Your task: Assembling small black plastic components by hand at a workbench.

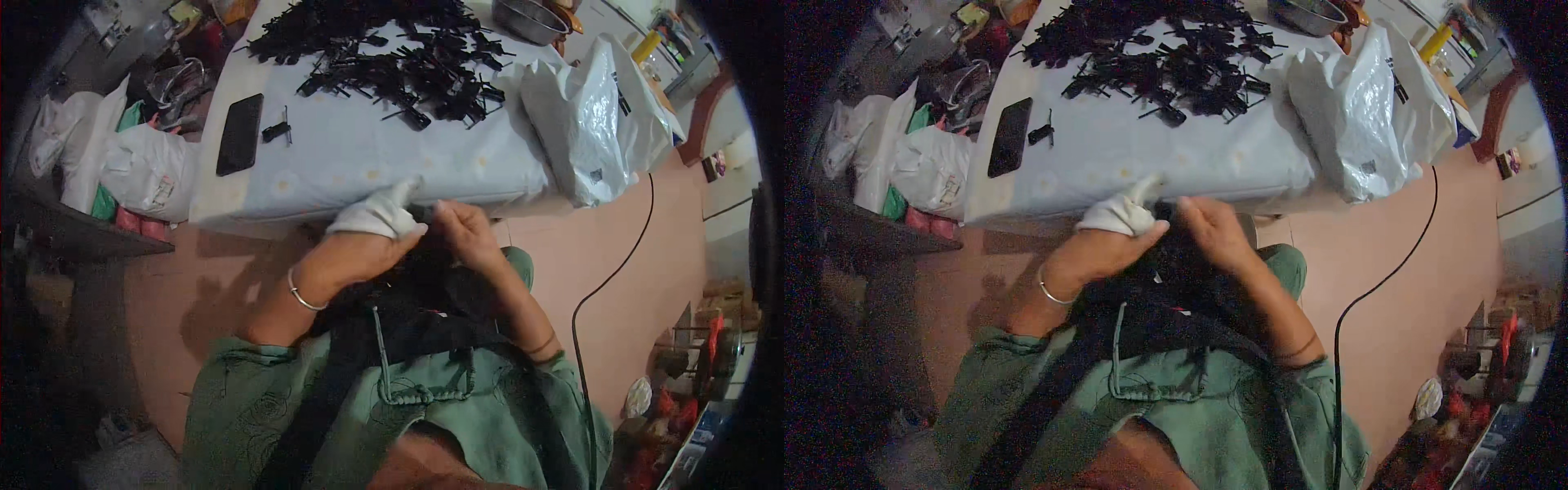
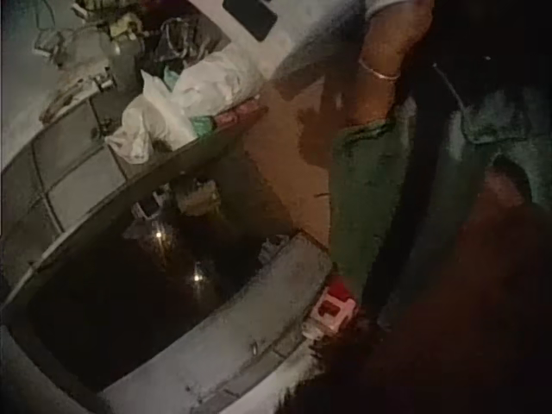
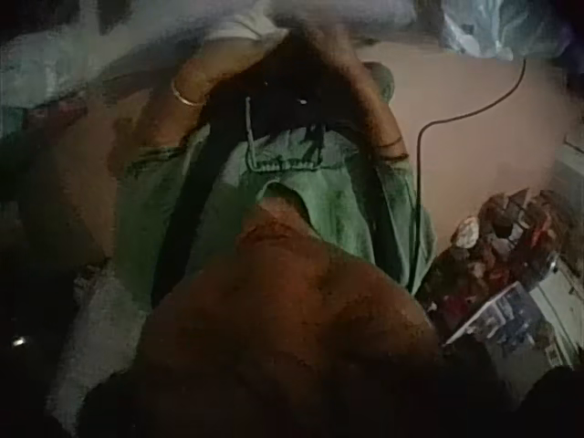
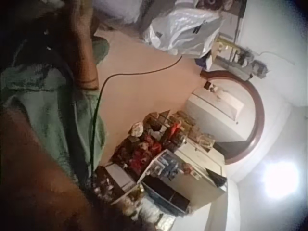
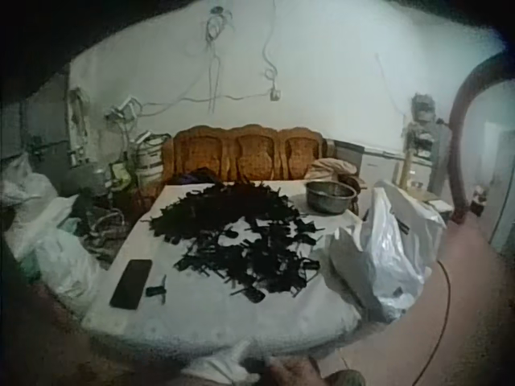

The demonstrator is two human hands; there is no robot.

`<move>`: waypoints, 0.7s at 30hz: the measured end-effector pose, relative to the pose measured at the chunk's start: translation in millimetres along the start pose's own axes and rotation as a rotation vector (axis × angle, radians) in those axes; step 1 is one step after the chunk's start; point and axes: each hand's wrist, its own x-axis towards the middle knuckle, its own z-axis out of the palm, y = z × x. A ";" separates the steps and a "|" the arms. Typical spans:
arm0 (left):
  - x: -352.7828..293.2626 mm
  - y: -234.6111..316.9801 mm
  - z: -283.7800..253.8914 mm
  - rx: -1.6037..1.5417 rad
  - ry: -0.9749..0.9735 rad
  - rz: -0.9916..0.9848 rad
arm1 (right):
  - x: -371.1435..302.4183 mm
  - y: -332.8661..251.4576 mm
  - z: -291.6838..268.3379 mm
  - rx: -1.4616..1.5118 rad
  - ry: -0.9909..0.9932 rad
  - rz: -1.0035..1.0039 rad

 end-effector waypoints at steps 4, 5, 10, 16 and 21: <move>-10.9 -52.8 -55.3 0.549 -0.051 -0.301 | -8.8 -10.9 -6.4 -0.051 0.148 -0.122; -3.3 -65.1 -67.2 0.676 0.046 -0.376 | -9.2 -11.3 -3.1 -0.051 0.151 -0.117; 34.4 -137.8 -104.8 0.809 0.314 -0.272 | -9.7 -19.2 8.8 -0.177 0.003 -0.046; 28.7 -43.8 -50.3 0.340 0.034 -0.143 | 5.9 -20.7 11.6 -0.002 0.197 -0.140; 2.4 -13.7 9.0 0.368 -0.017 0.293 | 4.3 -46.6 13.6 0.208 0.186 -0.060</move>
